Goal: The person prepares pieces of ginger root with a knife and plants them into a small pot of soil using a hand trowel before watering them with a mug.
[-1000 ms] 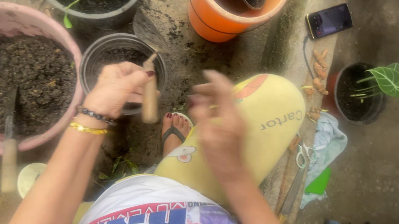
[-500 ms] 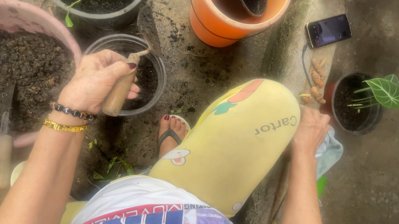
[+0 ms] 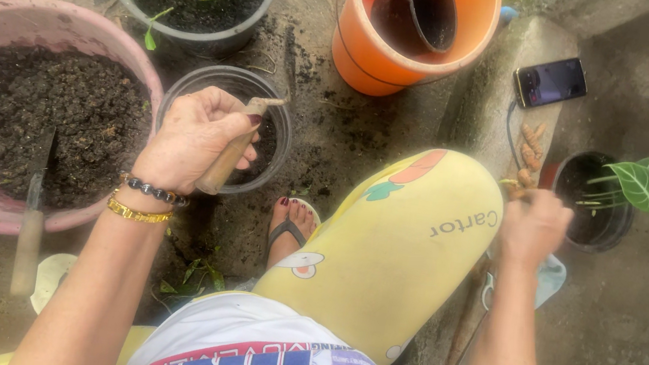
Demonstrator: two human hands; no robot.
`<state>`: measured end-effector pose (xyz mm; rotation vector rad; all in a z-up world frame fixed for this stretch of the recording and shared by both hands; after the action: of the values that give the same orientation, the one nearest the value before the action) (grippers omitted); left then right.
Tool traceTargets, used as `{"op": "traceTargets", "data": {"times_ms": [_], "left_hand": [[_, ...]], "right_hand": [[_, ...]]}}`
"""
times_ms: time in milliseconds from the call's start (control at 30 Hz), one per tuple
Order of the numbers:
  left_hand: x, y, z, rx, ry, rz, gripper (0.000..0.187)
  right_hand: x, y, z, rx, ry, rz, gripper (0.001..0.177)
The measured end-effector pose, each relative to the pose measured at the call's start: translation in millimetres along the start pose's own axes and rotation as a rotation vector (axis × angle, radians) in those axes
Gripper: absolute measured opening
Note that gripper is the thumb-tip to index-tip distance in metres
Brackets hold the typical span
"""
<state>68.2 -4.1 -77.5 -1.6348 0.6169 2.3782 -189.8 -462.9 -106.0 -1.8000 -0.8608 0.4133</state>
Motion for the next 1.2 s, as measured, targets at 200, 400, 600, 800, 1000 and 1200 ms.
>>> {"op": "traceTargets", "data": {"times_ms": [200, 400, 600, 800, 1000, 1200], "left_hand": [[-20, 7, 10, -0.026, 0.116, -0.142, 0.027], [-39, 21, 22, -0.018, 0.322, -0.378, 0.04], [-34, 30, 27, -0.044, 0.563, -0.418, 0.034], [-33, 19, 30, -0.123, 0.583, -0.263, 0.034], [-27, 5, 26, -0.164, 0.547, -0.205, 0.027], [-25, 0, 25, -0.183, 0.531, -0.205, 0.026]], "right_hand": [[79, -120, -43, -0.079, 0.297, -1.067, 0.011], [194, -143, -34, 0.334, 0.536, -1.704, 0.02], [296, -65, 25, 0.869, 0.861, -1.741, 0.017], [346, -28, 68, 1.136, 0.962, -1.759, 0.012], [361, -26, 77, 1.165, 0.905, -1.739, 0.006], [370, -34, 81, 1.181, 0.918, -1.825, 0.015]]}}
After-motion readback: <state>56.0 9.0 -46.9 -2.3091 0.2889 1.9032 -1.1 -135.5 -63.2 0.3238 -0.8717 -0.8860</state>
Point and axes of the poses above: each hand's wrist, its own z-axis away from the middle knuckle, its own y-axis out of the palm, x = y × z, the point moved 5 cm from there along -z, towards the middle knuckle, and after that the axes turned 8 degrees about y, right-handed, at the moved point
